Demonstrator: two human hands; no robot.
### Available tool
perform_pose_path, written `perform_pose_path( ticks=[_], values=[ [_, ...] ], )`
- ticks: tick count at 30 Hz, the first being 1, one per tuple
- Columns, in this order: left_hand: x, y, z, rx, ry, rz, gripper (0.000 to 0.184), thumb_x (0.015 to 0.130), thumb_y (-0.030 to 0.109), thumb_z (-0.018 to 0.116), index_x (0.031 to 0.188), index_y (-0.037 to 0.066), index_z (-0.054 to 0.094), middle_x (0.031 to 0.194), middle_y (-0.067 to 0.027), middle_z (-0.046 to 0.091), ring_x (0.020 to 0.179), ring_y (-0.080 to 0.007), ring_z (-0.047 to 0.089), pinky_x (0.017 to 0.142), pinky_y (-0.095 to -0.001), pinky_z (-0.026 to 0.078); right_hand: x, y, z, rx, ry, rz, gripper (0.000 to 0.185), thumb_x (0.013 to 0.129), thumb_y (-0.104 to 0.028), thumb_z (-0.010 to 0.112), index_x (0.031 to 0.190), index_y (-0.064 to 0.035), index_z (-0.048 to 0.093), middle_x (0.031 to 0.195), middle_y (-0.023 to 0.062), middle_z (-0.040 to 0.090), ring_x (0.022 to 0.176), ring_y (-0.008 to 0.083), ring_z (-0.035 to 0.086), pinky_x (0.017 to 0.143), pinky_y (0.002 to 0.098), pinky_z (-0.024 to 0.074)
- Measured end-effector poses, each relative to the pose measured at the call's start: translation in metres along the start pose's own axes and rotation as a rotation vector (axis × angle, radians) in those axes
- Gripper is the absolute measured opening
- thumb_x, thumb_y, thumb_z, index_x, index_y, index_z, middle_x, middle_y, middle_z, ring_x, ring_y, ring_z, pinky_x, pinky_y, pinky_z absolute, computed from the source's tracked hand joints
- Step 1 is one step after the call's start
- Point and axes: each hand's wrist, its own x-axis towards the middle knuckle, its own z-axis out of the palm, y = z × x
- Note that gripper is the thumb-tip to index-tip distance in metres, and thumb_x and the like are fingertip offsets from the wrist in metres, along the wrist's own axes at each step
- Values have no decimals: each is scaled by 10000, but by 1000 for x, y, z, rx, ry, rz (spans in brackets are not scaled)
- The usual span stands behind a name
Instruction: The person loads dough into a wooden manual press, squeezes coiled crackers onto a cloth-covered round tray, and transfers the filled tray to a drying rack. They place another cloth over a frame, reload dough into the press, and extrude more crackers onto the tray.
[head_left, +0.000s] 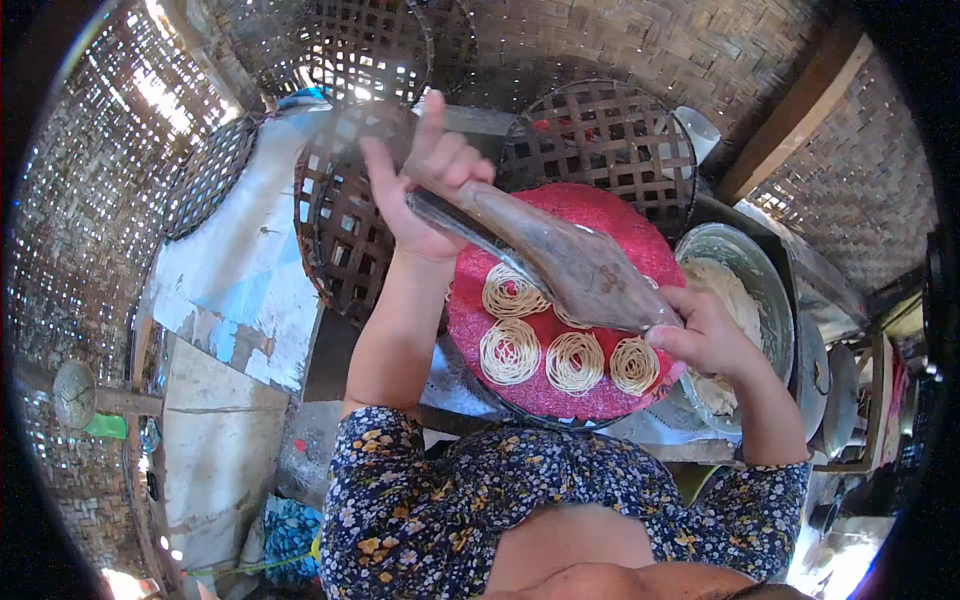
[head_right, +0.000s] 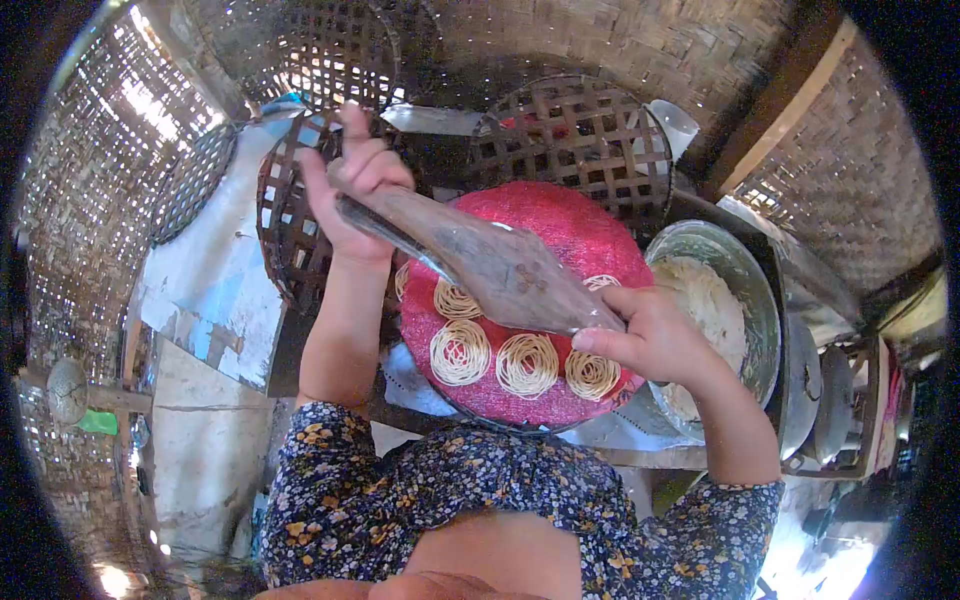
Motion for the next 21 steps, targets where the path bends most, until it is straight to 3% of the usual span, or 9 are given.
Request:
perform_pose_path(
  ticks=[1,2,4,6,8,14,17,21],
  values=[
    [1,-7,0,6,140,-38,709,809,667,319,1224,112,468,777,-21,595,705,-193,556,812,-394,417,0,6,3,15,4,18,474,710,-434,653,836,20,599,607,135,541,584,186,545,544,330,411],
    [5,-12,-15,125,5,-308,648,834,606,356,1218,95,466,837,-34,576,783,-186,546,860,-377,396,0,11,5,30,8,34,479,710,-446,648,819,18,596,598,136,533,569,198,537,534,339,401],
    [-5,-35,-79,542,80,-644,567,877,511,385,1228,70,448,1028,-56,540,970,-193,502,952,-358,337,1,12,5,-1,23,16,502,712,-472,635,821,17,595,604,145,538,567,229,537,540,353,405],
    [-24,-52,-67,941,251,-680,528,900,452,379,1251,58,422,1210,-65,485,1121,-204,433,1003,-353,286,3,12,5,-21,32,0,520,715,-491,623,823,17,593,611,155,544,569,258,541,548,366,409],
    [-38,-55,-33,1145,151,-644,495,914,402,382,1265,53,403,1310,-65,411,1205,-199,358,1019,-348,260,5,11,5,-28,43,-14,533,719,-504,612,825,17,591,619,165,549,578,284,547,555,376,414],
    [-39,-51,-62,1081,163,-802,513,932,338,367,1344,43,280,1387,-86,291,1269,-192,271,1039,-306,215,8,20,9,-72,71,3,590,709,-556,587,842,19,588,631,176,557,605,297,570,569,382,430],
    [-41,-53,-62,1048,156,-748,487,937,352,342,1309,39,346,1385,-92,295,1254,-188,292,1020,-313,242,11,27,12,-31,95,-13,614,701,-576,580,850,19,588,627,179,557,608,291,577,570,382,435],
    [-41,-49,-75,1120,114,-889,513,932,418,305,1247,33,427,1336,-105,369,1212,-184,328,980,-338,282,14,28,12,89,118,72,556,717,-526,594,868,9,593,639,133,581,612,227,580,571,356,442]
  ],
)
